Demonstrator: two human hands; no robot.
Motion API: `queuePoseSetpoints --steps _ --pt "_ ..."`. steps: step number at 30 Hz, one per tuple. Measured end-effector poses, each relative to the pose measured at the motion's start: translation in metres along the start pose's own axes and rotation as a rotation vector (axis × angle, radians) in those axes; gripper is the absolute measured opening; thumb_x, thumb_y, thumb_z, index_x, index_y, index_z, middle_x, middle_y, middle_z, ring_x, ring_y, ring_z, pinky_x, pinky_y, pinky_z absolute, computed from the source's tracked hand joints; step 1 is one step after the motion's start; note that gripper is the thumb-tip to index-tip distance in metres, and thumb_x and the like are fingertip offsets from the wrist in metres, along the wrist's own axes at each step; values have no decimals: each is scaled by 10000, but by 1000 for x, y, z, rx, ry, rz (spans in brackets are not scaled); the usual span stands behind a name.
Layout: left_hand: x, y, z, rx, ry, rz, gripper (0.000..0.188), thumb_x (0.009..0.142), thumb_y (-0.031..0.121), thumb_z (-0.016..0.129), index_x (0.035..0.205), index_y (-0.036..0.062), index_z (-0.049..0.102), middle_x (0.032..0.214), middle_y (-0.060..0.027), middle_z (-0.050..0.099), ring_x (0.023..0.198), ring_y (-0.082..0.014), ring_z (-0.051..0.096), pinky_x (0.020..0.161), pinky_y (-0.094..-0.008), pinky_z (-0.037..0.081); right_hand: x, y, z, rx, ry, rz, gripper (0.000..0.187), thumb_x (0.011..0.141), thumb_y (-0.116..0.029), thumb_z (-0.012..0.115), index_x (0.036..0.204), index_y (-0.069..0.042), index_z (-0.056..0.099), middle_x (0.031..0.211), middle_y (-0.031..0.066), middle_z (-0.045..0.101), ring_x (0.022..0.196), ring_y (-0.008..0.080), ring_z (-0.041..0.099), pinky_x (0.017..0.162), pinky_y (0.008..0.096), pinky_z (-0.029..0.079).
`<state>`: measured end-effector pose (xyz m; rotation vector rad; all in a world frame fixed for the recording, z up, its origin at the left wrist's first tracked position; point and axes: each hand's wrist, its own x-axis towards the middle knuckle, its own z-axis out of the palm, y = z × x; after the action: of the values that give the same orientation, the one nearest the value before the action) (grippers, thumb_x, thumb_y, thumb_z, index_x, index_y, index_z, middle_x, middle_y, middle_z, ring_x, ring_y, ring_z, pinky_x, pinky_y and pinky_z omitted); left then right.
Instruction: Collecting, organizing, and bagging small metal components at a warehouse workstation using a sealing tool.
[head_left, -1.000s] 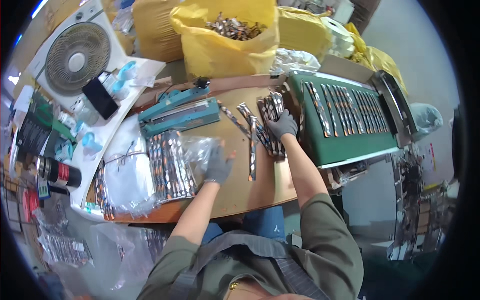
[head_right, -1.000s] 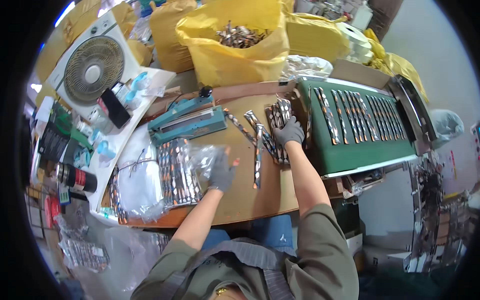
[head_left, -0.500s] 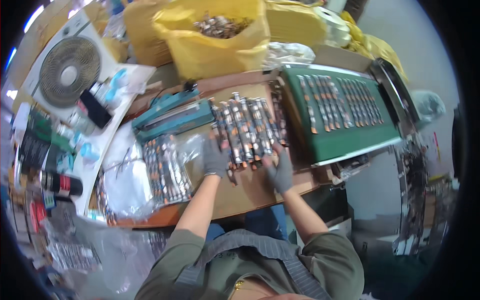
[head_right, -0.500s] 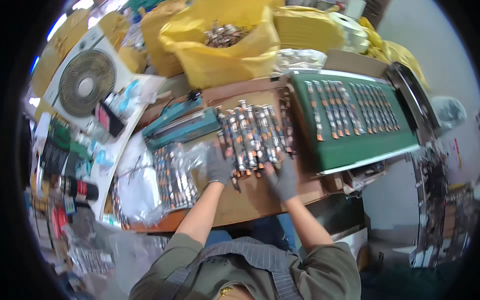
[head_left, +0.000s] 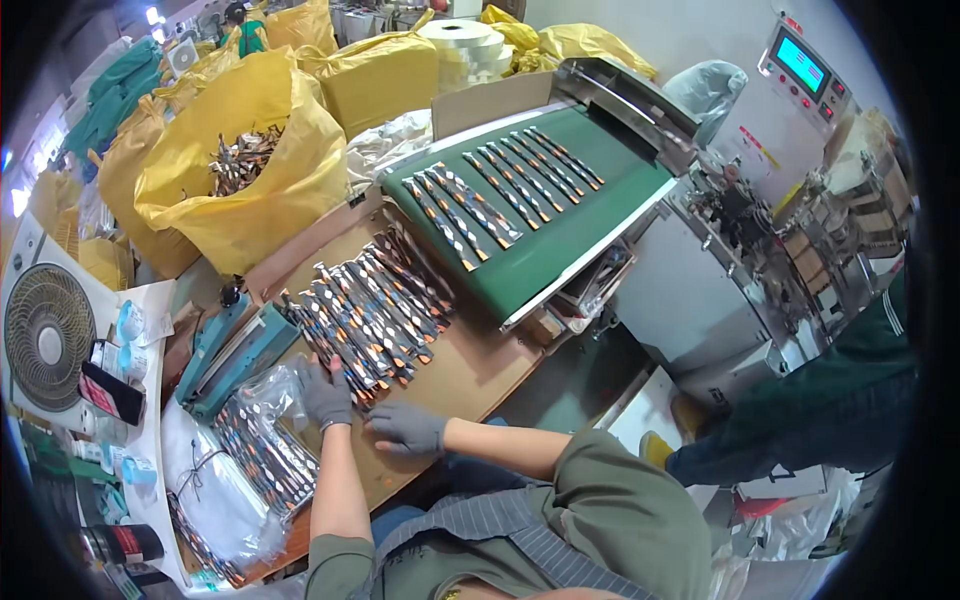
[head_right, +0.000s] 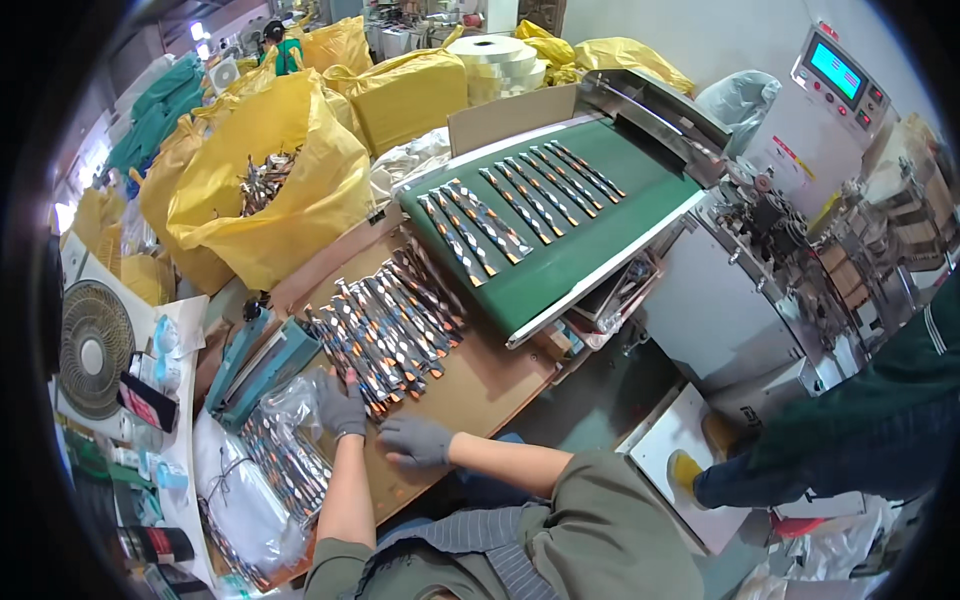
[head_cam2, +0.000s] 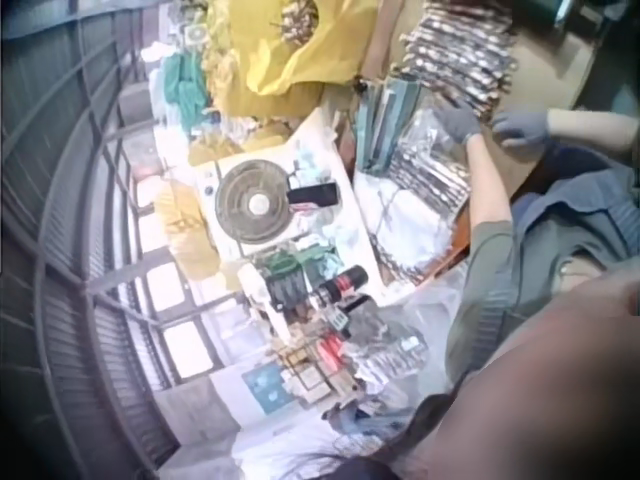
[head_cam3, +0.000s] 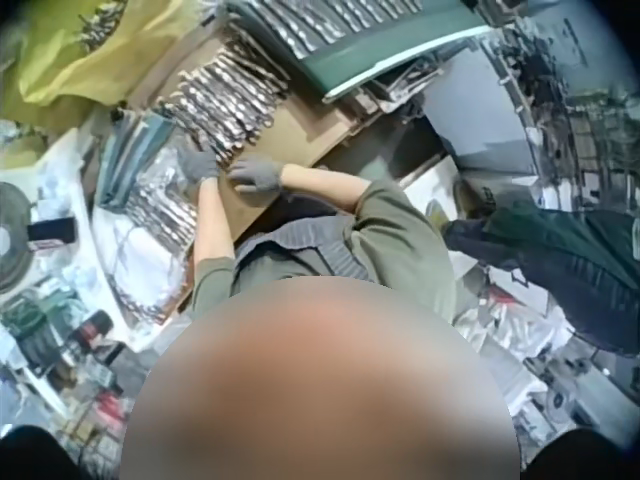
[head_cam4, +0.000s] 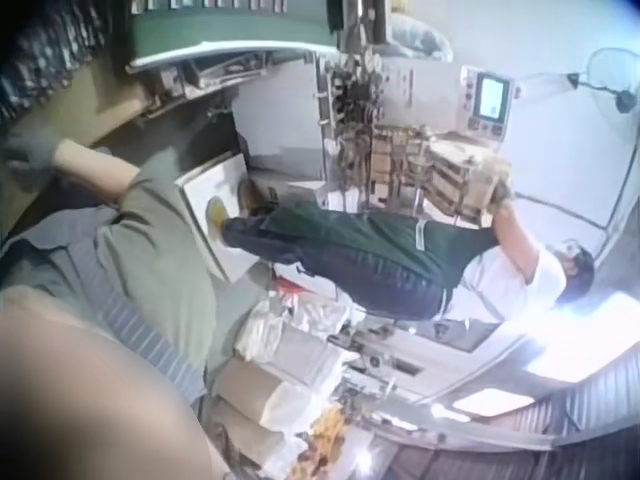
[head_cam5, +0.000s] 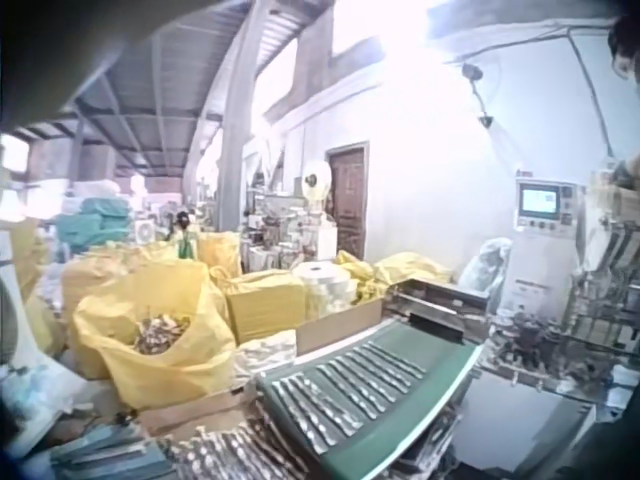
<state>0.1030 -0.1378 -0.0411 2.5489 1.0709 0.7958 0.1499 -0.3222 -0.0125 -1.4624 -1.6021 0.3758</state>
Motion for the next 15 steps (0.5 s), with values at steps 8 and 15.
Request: queuePoseSetpoints --steps 8,15 --pt "-7 -12 -8 -64 -25 -28 537 845 465 574 1181 45 558 1344 -231 428 1232 -392 414 1008 -423 360 50 11 -201 -278 457 251 329 811 -286 653 1028 -42 608 1002 156 607 940 316 586 825 362 470" --pt "2 -2 -13 -107 -98 -34 556 846 441 591 1222 39 519 1354 -234 409 1236 -398 406 1012 -423 357 -21 148 -412 -867 870 1276 724 790 -608 559 1209 -17 553 1166 214 589 1094 351 560 928 407 434"
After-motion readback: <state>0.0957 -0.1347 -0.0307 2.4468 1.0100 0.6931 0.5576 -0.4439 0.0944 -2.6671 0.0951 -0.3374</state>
